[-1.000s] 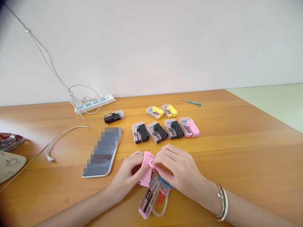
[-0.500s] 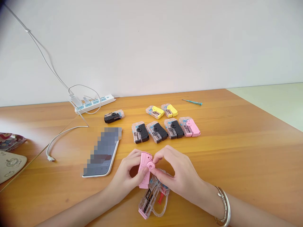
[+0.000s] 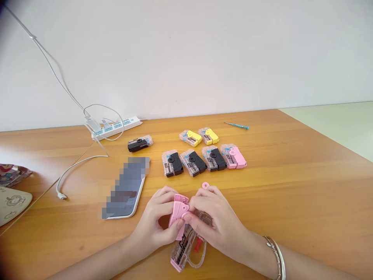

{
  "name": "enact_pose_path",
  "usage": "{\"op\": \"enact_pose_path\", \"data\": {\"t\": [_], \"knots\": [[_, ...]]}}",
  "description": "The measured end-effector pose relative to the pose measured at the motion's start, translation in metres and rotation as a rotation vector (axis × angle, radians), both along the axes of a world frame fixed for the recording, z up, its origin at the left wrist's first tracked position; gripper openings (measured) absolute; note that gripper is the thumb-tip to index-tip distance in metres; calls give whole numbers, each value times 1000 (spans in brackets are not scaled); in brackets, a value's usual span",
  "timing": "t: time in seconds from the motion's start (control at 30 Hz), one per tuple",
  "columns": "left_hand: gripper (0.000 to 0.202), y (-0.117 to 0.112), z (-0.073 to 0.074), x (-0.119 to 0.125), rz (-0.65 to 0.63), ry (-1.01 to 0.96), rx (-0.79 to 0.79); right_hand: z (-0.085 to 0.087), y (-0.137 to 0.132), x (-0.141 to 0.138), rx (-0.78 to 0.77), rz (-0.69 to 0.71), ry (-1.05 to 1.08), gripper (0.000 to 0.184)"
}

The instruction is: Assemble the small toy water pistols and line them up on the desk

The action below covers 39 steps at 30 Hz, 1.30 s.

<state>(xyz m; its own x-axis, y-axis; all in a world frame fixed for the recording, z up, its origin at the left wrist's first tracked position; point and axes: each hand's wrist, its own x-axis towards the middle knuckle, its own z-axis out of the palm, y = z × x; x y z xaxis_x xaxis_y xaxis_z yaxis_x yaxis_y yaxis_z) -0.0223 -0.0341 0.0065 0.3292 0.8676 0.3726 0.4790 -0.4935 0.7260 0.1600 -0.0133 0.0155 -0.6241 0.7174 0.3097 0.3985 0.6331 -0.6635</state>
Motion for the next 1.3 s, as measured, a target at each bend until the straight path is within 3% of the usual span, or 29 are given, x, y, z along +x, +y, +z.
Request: {"op": "enact_pose_path", "data": {"t": [0.2,0.37,0.53,0.7,0.9,0.97,1.13,1.3], "knots": [[16,1,4,-1,24,-49,-70,5,12,7,47,-20,-29,19],[23,3,7,-3,69,-67,-168,-2,37,19,348,-185,-324,13],[26,5,6,-5,74,-61,-187,-12,47,24,404,-226,-498,11],[22,5,3,-5,64,-68,-181,-10,50,26,268,-217,-457,10],[8,4,1,-3,16,-124,-138,-5,42,18,-220,-137,-62,7],[11,4,1,-2,-8,-135,-116,-3,35,13,-300,-129,58,3],[16,3,1,-2,-81,-185,-91,3,17,5,-271,-172,220,3],[17,2,2,-1,-71,-190,-83,4,14,6,-147,-84,254,12]]}}
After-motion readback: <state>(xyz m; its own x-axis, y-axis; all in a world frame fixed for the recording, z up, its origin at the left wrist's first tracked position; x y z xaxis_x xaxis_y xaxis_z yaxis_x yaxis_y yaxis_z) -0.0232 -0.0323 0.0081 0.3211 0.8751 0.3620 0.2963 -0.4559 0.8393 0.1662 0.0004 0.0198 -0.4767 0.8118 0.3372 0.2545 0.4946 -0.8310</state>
